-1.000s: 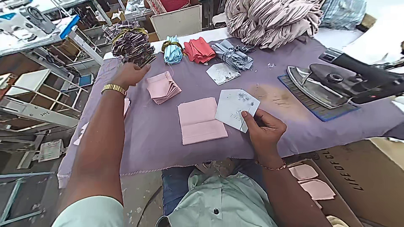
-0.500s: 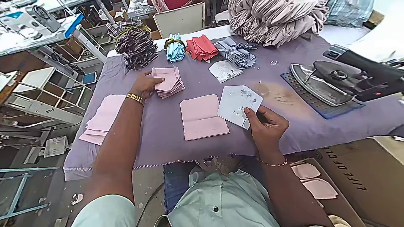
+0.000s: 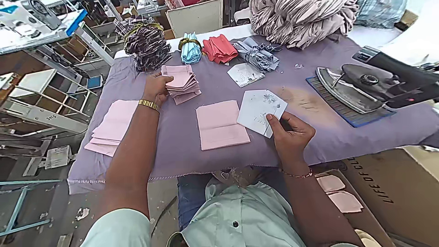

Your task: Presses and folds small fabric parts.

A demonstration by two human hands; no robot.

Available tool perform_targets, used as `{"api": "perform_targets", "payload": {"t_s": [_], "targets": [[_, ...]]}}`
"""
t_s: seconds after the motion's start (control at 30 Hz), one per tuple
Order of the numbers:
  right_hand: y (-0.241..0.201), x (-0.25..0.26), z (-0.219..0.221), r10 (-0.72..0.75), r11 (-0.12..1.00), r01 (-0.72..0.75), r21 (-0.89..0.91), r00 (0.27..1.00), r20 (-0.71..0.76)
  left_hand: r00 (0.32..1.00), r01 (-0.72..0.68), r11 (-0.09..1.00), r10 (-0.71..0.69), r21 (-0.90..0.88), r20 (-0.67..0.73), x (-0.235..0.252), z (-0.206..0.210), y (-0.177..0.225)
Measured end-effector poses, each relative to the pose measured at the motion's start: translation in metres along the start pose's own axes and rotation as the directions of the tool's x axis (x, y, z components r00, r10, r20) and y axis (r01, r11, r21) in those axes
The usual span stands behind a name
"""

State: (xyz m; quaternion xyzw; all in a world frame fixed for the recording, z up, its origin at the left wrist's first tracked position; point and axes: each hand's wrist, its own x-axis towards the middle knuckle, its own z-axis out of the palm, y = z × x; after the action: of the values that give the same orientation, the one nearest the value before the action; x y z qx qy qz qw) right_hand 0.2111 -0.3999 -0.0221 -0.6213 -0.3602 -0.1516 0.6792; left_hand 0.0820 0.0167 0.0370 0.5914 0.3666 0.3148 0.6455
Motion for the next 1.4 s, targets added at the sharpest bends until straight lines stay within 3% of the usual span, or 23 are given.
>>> {"api": "perform_targets", "payload": {"t_s": [0.27,0.73,1.0,1.17,1.3,1.4], "targets": [[-0.003,0.001,0.0,0.01,1.0,-0.01,0.009,1.0,-0.001,0.999,0.003,0.995,0.001,0.1,-0.04,-0.012,-0.002,-0.022],[-0.002,0.0,0.0,0.01,1.0,-0.01,0.001,1.0,-0.013,1.0,-0.003,0.97,0.006,0.244,-0.015,-0.016,-0.003,-0.018],[-0.002,0.0,-0.001,-0.002,1.0,0.002,0.013,1.0,-0.018,0.987,-0.088,0.812,0.15,0.577,-0.061,-0.01,-0.008,-0.02],[0.001,-0.001,-0.001,0.0,1.0,0.0,0.014,1.0,-0.013,0.997,-0.064,0.689,0.08,0.722,0.012,-0.012,-0.017,-0.008],[-0.001,0.001,0.001,-0.01,1.0,0.01,0.016,1.0,0.005,0.998,0.005,0.723,-0.045,0.691,0.04,0.007,-0.022,-0.006],[-0.001,0.001,0.0,-0.01,1.0,0.01,0.016,1.0,0.001,0.997,0.02,0.82,-0.056,0.573,0.045,0.008,-0.019,-0.002]]}}
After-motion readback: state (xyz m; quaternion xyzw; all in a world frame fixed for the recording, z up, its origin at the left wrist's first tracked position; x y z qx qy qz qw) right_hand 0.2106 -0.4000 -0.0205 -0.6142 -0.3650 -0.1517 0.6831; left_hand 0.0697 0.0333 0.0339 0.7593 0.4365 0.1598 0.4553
